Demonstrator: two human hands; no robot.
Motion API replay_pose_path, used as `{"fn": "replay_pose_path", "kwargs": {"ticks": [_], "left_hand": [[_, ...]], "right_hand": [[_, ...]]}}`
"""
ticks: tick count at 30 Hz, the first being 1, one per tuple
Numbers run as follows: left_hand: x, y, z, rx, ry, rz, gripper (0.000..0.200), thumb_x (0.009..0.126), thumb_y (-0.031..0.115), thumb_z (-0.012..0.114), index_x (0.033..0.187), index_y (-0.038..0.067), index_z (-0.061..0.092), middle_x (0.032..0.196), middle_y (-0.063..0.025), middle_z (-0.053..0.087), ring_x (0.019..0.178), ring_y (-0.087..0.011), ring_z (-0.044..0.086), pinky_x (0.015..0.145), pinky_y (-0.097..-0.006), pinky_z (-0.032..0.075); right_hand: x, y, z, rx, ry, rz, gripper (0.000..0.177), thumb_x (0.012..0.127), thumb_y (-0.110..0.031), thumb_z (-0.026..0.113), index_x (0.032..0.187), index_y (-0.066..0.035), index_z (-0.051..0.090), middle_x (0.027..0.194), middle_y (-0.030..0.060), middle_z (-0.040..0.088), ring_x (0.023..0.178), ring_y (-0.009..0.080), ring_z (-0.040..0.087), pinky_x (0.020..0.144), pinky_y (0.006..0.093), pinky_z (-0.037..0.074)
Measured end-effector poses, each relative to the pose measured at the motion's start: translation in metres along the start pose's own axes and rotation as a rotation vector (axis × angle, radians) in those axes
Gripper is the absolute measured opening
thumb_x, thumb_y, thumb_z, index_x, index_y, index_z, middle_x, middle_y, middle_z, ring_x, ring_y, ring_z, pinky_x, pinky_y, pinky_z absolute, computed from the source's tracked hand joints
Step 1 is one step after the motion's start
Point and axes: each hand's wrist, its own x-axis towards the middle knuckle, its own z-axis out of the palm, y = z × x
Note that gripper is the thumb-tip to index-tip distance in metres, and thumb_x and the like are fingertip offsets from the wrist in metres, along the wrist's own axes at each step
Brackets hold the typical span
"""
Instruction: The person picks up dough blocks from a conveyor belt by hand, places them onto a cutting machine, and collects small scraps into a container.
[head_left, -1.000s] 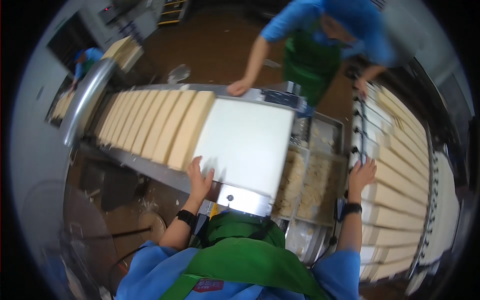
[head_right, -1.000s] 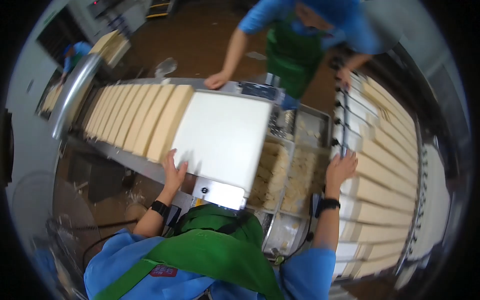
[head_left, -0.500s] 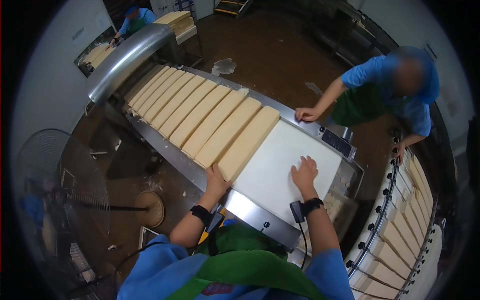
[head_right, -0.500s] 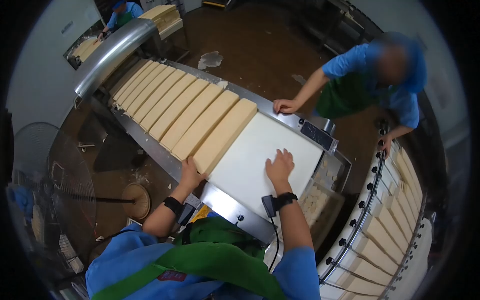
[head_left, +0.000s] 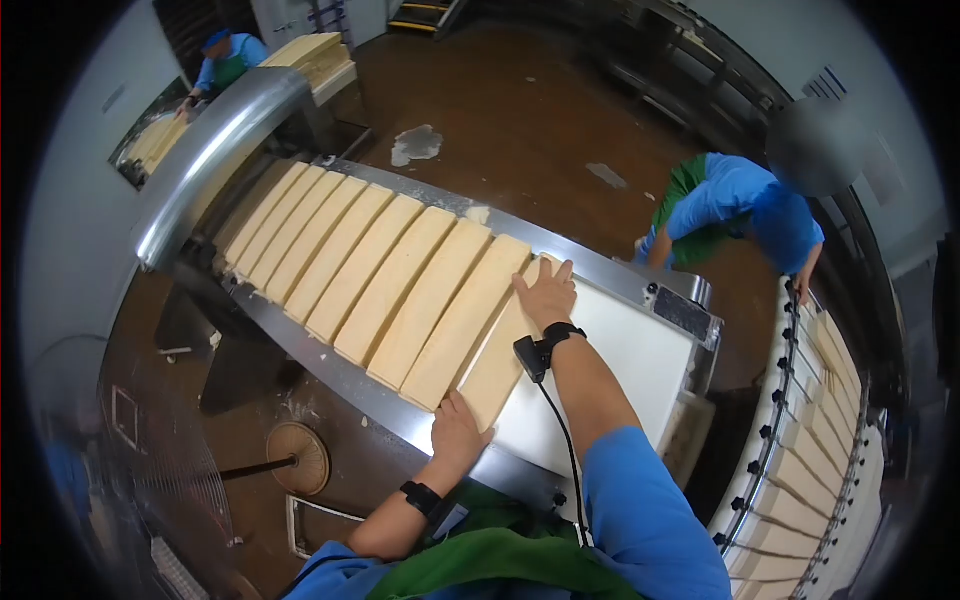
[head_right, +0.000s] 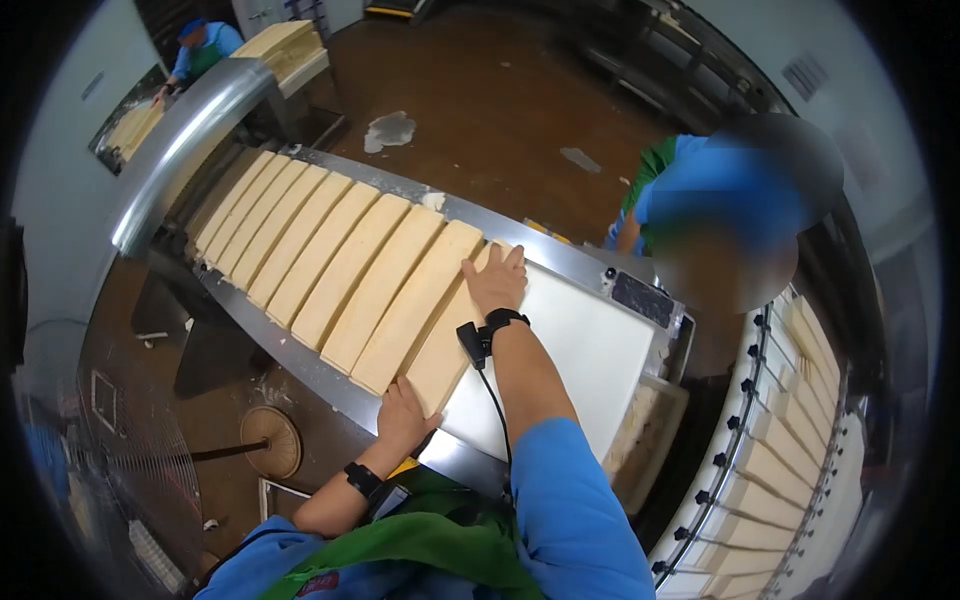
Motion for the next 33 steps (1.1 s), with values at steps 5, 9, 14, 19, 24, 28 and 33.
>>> {"fn": "replay_pose_path", "kwargs": {"ticks": [5,9,14,19,24,28,33], "left_hand": [[0.008,-0.002,0.007,0.011,0.000,0.100,0.087,0.068,0.028,0.081,0.130,-0.011,0.035,0.114,-0.0256,0.050,0.104,-0.0400,0.051,0.093,-0.0446,0.044],[0.007,0.029,0.010,-0.090,-0.144,0.348,0.089,0.068,0.026,0.082,0.131,-0.010,0.030,0.115,-0.0278,0.045,0.103,-0.0442,0.051,0.089,-0.0480,0.046],[-0.016,0.090,0.038,-0.108,-0.361,0.529,0.091,0.071,0.023,0.080,0.133,-0.007,0.021,0.119,-0.0295,0.038,0.101,-0.0469,0.052,0.083,-0.0508,0.050],[-0.042,0.151,0.069,-0.175,-0.130,0.785,0.077,0.073,0.014,0.077,0.132,-0.004,0.030,0.121,-0.0300,0.037,0.108,-0.0476,0.047,0.092,-0.0478,0.045],[-0.109,0.245,0.082,-0.272,-0.278,0.997,0.077,0.070,0.008,0.077,0.135,0.001,0.036,0.127,-0.0274,0.038,0.116,-0.0461,0.044,0.097,-0.0472,0.043],[-0.188,0.301,0.096,-0.322,-0.478,1.495,0.080,0.067,0.012,0.083,0.135,0.004,0.041,0.135,-0.0253,0.035,0.120,-0.0446,0.045,0.101,-0.0459,0.042],[-0.258,0.345,0.114,-0.232,-0.987,1.640,0.059,0.082,0.015,0.073,0.134,0.010,0.045,0.137,-0.0235,0.034,0.114,-0.0432,0.053,0.094,-0.0444,0.049]], "right_hand": [[-0.015,0.045,-0.025,0.095,0.054,0.208,0.076,0.077,-0.044,0.066,0.138,-0.010,0.035,0.134,0.0198,0.034,0.113,0.0428,0.051,0.090,0.0470,0.050],[-0.051,0.135,-0.050,0.128,0.204,0.442,0.078,0.074,-0.042,0.069,0.133,-0.002,0.038,0.144,0.0252,0.025,0.122,0.0434,0.046,0.092,0.0503,0.048],[-0.114,0.232,-0.068,0.327,0.359,0.664,0.087,0.070,-0.037,0.073,0.134,0.004,0.031,0.153,0.0296,0.009,0.130,0.0459,0.040,0.097,0.0499,0.045],[-0.212,0.338,-0.067,0.647,0.778,0.836,0.083,0.072,-0.031,0.072,0.134,-0.002,0.026,0.143,0.0282,0.020,0.121,0.0499,0.045,0.098,0.0500,0.044],[-0.386,0.451,-0.099,0.481,1.177,0.969,0.072,0.076,-0.032,0.068,0.129,0.004,0.036,0.126,0.0321,0.040,0.119,0.0456,0.037,0.103,0.0528,0.033],[-0.519,0.527,-0.129,0.576,1.044,1.316,0.083,0.076,-0.038,0.070,0.131,0.012,0.033,0.127,0.0360,0.041,0.115,0.0484,0.047,0.100,0.0490,0.042],[-0.601,0.627,-0.119,0.517,0.615,1.291,0.071,0.081,-0.048,0.056,0.120,0.010,0.053,0.125,0.0363,0.052,0.119,0.0498,0.047,0.101,0.0507,0.040]]}}
